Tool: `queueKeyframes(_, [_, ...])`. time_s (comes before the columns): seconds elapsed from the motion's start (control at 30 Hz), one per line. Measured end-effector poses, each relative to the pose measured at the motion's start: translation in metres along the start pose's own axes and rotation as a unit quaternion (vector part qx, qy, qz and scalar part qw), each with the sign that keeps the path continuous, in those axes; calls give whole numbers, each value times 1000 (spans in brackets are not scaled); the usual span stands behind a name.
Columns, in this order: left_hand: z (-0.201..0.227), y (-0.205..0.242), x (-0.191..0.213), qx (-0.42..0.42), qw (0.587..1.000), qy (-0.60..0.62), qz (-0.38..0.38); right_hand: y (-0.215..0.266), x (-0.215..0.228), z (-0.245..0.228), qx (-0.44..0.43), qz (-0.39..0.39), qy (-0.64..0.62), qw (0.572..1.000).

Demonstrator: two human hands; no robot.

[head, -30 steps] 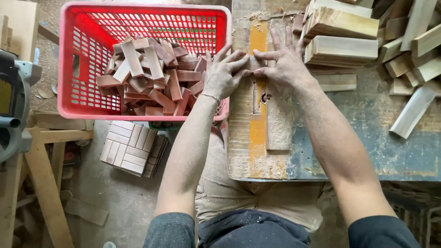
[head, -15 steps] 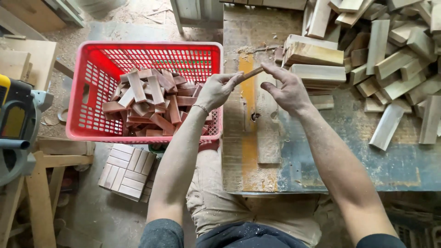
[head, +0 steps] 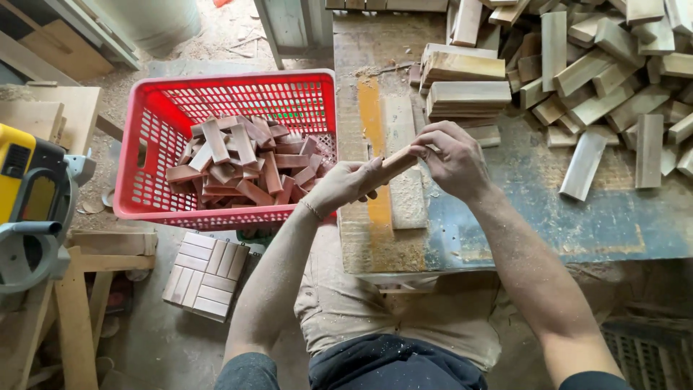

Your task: The person repeatedly picks up small rectangular wooden blocks from a red basket and pushes them against a stationary router bit on a workbench to smooth the edges. The person handles the blocks by hand, turning them over to process different sides before placing them back into the basket or onto a pile of finished pieces.

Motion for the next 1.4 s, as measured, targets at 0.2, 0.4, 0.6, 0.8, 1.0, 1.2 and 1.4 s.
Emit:
queueKeyframes(0.2, [-60,58,-13,26,971,-183,151,56,-15,-4,-120,-23,-68,990])
queueKeyframes(0.4, [-59,93,-58,-81,869,-432,226,134,-51,-55,-89,-151,4,984])
queueKeyframes(0.6, [-62,103,-46,-174,865,-428,194,180,-64,-101,-2,-223,193,956])
queueKeyframes(0.8, [-60,76,-42,-206,813,-528,135,162,-70,-88,-33,-277,315,907])
queueKeyframes(1.0, [-71,25,-16,-160,836,-524,38,122,-68,-69,-76,-293,329,895])
queueKeyframes(1.2, [-64,-30,0,-100,803,-587,23,87,-82,-34,-112,-286,326,894])
queueKeyframes(1.4, [-57,-73,11,-51,780,-623,18,62,-92,-7,-127,-287,316,895])
Point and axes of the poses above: each hand's wrist, its own y-axis away from the middle knuckle, its own x-axis out of the back of the hand, z = x × y, the point moved 4 cm from there along -y, towards the middle knuckle, and after that the axes turned 3 degrees about -x, right-handed, at the moved point
